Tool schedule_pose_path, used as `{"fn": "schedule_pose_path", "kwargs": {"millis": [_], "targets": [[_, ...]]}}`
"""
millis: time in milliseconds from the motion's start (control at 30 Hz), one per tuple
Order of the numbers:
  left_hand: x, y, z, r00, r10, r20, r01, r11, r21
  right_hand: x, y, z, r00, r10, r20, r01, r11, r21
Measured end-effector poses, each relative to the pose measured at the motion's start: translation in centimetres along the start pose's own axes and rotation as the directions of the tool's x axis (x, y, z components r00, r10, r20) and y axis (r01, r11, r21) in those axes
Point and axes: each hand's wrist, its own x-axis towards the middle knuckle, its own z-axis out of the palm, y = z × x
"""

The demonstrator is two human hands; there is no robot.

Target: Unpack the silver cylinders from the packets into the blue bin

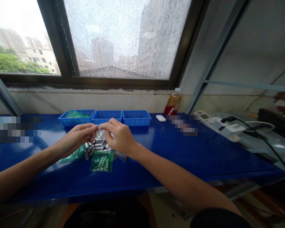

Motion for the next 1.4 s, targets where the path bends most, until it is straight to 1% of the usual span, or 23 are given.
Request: {"fn": "schedule_pose_path", "kwargs": {"millis": [100,167,233,267,333,433,467,533,600,667,700,733,800,867,933,1000,1033,1100,1167,1233,1300,1367,1400], "targets": [[0.2,0.0,-0.2,0.995,0.089,-0.037,-0.083,0.987,0.138,0.1,0.0,0.1,0.999,0.041,0.034,-0.042,0.997,0.057],[0.3,0.0,-0.4,0.984,0.162,-0.072,-0.142,0.964,0.227,0.2,0.0,0.2,0.990,0.125,0.062,-0.131,0.984,0.119],[0.4,-0.2,-0.6,0.962,0.254,-0.095,-0.206,0.912,0.354,0.4,0.0,0.4,0.971,0.224,0.085,-0.237,0.953,0.190],[0.3,-0.3,-0.6,0.946,0.311,-0.088,-0.245,0.867,0.433,0.5,0.0,0.5,0.957,0.275,0.094,-0.290,0.930,0.228],[0.2,-0.5,-0.7,0.896,0.442,-0.036,-0.336,0.730,0.594,0.6,0.0,0.8,0.913,0.389,0.120,-0.407,0.857,0.316],[-0.2,-0.6,-0.6,0.788,0.604,0.114,-0.476,0.482,0.735,0.6,0.1,1.3,0.818,0.535,0.210,-0.568,0.697,0.438],[-0.3,-0.6,-0.5,0.761,0.629,0.158,-0.506,0.422,0.752,0.5,0.1,1.4,0.803,0.544,0.243,-0.590,0.664,0.460],[-0.4,-0.7,-0.4,0.734,0.646,0.210,-0.534,0.358,0.766,0.5,0.1,1.5,0.818,0.508,0.271,-0.572,0.666,0.478],[-0.5,-0.6,-0.2,0.731,0.649,0.209,-0.532,0.351,0.771,0.5,0.1,1.5,0.858,0.464,0.222,-0.511,0.716,0.476],[-0.5,-0.4,-0.1,0.745,0.645,0.170,-0.513,0.391,0.764,0.5,0.1,1.4,0.882,0.456,0.123,-0.459,0.768,0.447],[-0.6,-0.3,0.0,0.767,0.625,0.144,-0.496,0.434,0.752,0.5,0.1,1.3,0.888,0.455,0.073,-0.441,0.792,0.422],[-0.6,-0.1,0.1,0.802,0.586,0.116,-0.469,0.497,0.730,0.5,0.2,1.2,0.893,0.450,0.025,-0.423,0.818,0.391],[-0.7,0.3,0.4,0.898,0.435,0.061,-0.368,0.669,0.645,0.5,0.4,0.9,0.909,0.415,-0.050,-0.380,0.870,0.313],[-0.8,0.6,0.5,0.970,0.240,0.023,-0.222,0.849,0.480,0.5,0.5,0.6,0.936,0.337,-0.100,-0.307,0.923,0.231],[-0.8,0.6,0.6,0.997,0.073,0.019,-0.076,0.965,0.250,0.4,0.6,0.3,0.971,0.212,-0.114,-0.193,0.968,0.157],[-0.6,0.5,0.6,0.999,-0.020,0.031,0.019,0.999,0.046,0.3,0.4,0.2,0.992,0.075,-0.102,-0.065,0.993,0.098],[-0.5,0.4,0.6,0.999,-0.039,0.032,0.039,0.999,-0.012,0.2,0.3,0.1,0.995,0.020,-0.093,-0.013,0.997,0.071],[-0.3,0.2,0.5,1.000,-0.015,0.010,0.015,1.000,-0.016,0.0,0.0,0.2,0.996,-0.039,-0.082,0.041,0.999,0.024],[-0.1,0.0,0.4,0.996,0.075,-0.048,-0.071,0.993,0.098,0.0,-0.3,0.2,0.996,-0.026,-0.085,0.027,1.000,0.003],[0.0,-0.2,0.2,0.971,0.215,-0.101,-0.178,0.940,0.292,0.1,-0.4,0.2,0.994,0.060,-0.088,-0.057,0.998,0.033],[0.0,-0.4,-0.1,0.912,0.399,-0.097,-0.297,0.803,0.517,0.3,-0.5,0.3,0.978,0.199,-0.067,-0.192,0.976,0.107],[-0.1,-0.6,-0.3,0.827,0.562,0.003,-0.411,0.600,0.686,0.5,-0.5,0.4,0.940,0.341,0.017,-0.337,0.917,0.211],[-0.2,-0.6,-0.4,0.788,0.612,0.070,-0.457,0.504,0.733,0.6,-0.5,0.5,0.915,0.396,0.078,-0.402,0.876,0.268]]}}
